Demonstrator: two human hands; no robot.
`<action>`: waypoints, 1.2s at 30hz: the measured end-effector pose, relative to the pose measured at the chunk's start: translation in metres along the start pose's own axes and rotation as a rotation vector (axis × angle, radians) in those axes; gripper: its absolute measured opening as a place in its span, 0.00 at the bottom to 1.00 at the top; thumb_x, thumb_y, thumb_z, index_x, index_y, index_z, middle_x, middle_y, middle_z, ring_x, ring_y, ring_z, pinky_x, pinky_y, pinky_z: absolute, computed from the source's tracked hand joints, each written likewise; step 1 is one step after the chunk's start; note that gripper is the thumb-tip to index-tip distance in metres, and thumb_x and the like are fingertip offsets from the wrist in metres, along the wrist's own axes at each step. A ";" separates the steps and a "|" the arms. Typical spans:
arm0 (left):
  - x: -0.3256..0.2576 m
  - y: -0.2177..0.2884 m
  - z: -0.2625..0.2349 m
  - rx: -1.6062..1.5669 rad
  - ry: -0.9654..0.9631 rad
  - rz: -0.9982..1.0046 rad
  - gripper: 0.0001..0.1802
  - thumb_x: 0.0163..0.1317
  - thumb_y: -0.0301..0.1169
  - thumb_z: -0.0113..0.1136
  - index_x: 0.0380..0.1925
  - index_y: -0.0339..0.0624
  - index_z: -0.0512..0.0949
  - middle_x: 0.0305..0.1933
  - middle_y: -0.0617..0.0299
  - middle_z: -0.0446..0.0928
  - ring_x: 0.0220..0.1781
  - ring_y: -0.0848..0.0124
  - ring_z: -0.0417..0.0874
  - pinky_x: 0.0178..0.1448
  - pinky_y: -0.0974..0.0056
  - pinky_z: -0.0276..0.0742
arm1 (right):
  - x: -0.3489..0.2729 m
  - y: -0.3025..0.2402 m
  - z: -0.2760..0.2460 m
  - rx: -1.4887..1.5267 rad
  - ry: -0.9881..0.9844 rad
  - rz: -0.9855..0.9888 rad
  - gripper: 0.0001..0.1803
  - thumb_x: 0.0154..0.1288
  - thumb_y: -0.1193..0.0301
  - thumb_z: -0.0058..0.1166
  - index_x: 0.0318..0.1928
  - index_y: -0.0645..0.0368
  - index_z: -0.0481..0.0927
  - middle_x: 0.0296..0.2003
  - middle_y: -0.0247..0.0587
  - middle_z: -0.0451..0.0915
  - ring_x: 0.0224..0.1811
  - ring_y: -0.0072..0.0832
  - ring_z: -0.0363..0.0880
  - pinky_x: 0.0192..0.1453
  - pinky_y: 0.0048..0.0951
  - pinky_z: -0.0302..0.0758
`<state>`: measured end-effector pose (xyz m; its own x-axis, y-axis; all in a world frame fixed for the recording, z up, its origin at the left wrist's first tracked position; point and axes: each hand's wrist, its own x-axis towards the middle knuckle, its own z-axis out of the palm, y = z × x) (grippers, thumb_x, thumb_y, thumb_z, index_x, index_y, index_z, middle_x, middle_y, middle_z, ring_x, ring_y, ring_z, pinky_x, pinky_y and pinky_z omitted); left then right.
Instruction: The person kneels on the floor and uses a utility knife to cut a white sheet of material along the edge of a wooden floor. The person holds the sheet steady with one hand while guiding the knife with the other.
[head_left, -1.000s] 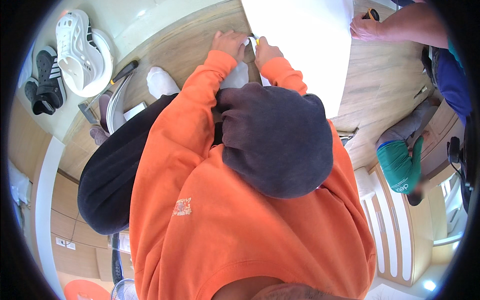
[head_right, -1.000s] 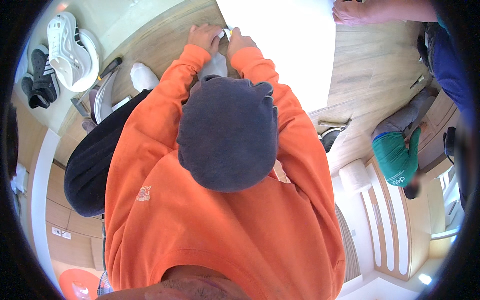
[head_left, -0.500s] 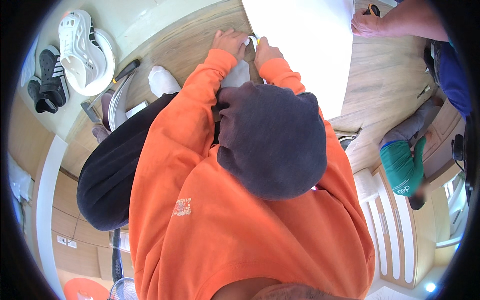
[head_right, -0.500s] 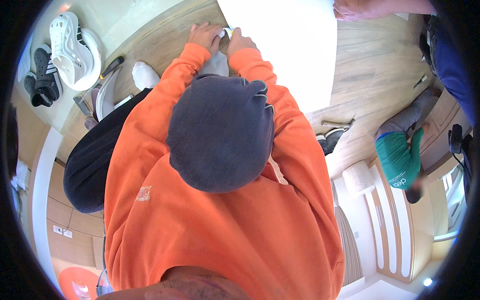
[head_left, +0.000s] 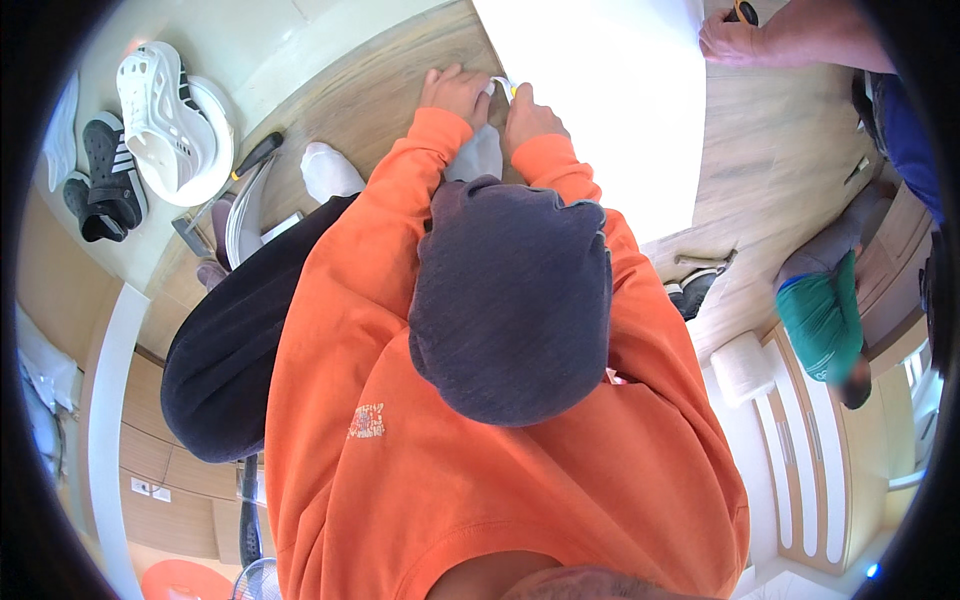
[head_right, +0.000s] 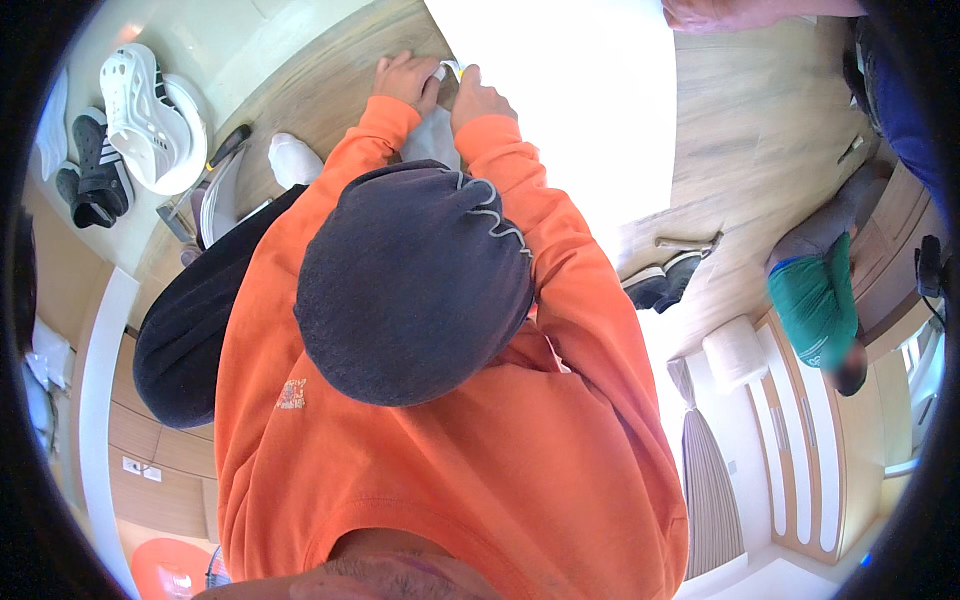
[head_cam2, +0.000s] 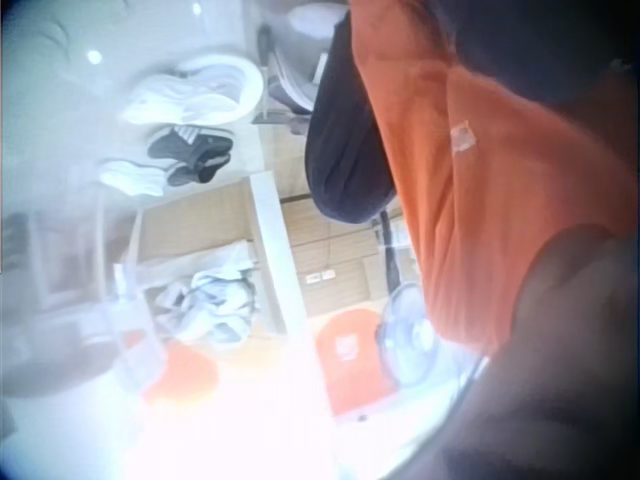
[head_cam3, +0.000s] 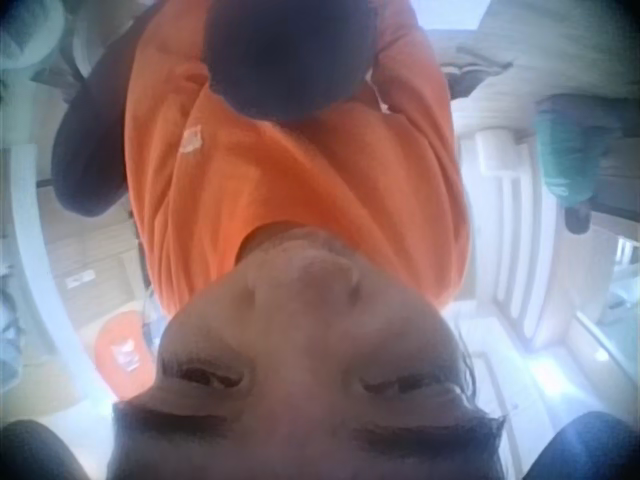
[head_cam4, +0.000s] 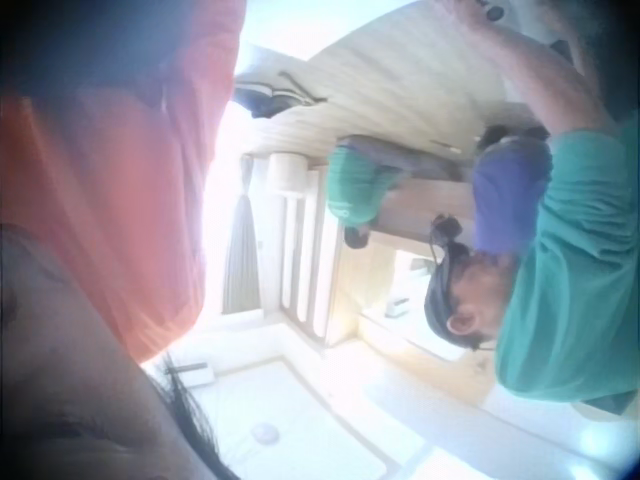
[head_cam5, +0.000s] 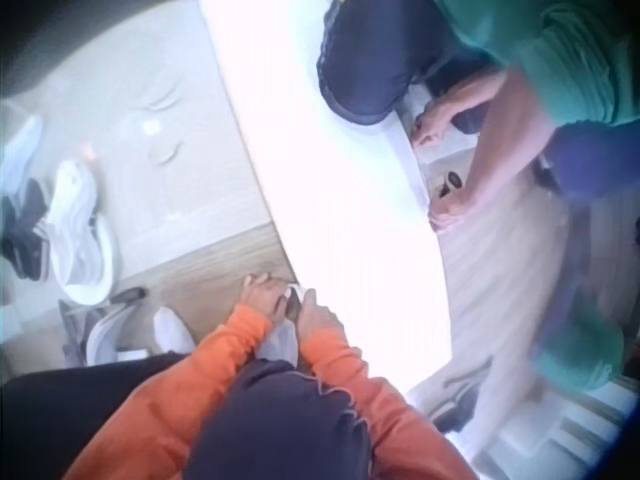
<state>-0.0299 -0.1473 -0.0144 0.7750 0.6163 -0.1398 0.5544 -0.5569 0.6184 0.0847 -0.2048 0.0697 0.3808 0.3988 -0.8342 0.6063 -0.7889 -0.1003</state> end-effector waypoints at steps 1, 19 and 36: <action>0.000 0.000 0.001 0.000 0.006 0.011 0.04 0.50 0.31 0.51 0.26 0.48 0.74 0.29 0.65 0.78 0.36 0.64 0.72 0.41 0.57 0.59 | 0.000 0.001 0.000 0.006 -0.001 0.001 0.11 0.62 0.70 0.35 0.44 0.60 0.62 0.37 0.62 0.78 0.42 0.55 0.78 0.45 0.49 0.74; -0.012 0.000 0.000 0.018 -0.004 0.011 0.06 0.50 0.31 0.52 0.29 0.50 0.76 0.32 0.68 0.79 0.38 0.67 0.73 0.42 0.59 0.59 | 0.006 0.002 0.010 -0.020 0.056 -0.020 0.09 0.63 0.68 0.36 0.43 0.56 0.62 0.35 0.59 0.79 0.39 0.55 0.79 0.42 0.49 0.75; -0.021 0.001 -0.008 0.073 -0.144 0.054 0.08 0.48 0.32 0.54 0.30 0.48 0.77 0.34 0.68 0.79 0.41 0.69 0.72 0.45 0.60 0.58 | -0.001 0.006 0.012 -0.020 0.043 0.006 0.11 0.63 0.68 0.36 0.44 0.56 0.62 0.36 0.58 0.79 0.40 0.55 0.78 0.43 0.50 0.74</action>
<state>-0.0477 -0.1558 -0.0043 0.8367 0.5011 -0.2209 0.5276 -0.6293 0.5706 0.0796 -0.2156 0.0628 0.4144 0.4139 -0.8106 0.6176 -0.7820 -0.0836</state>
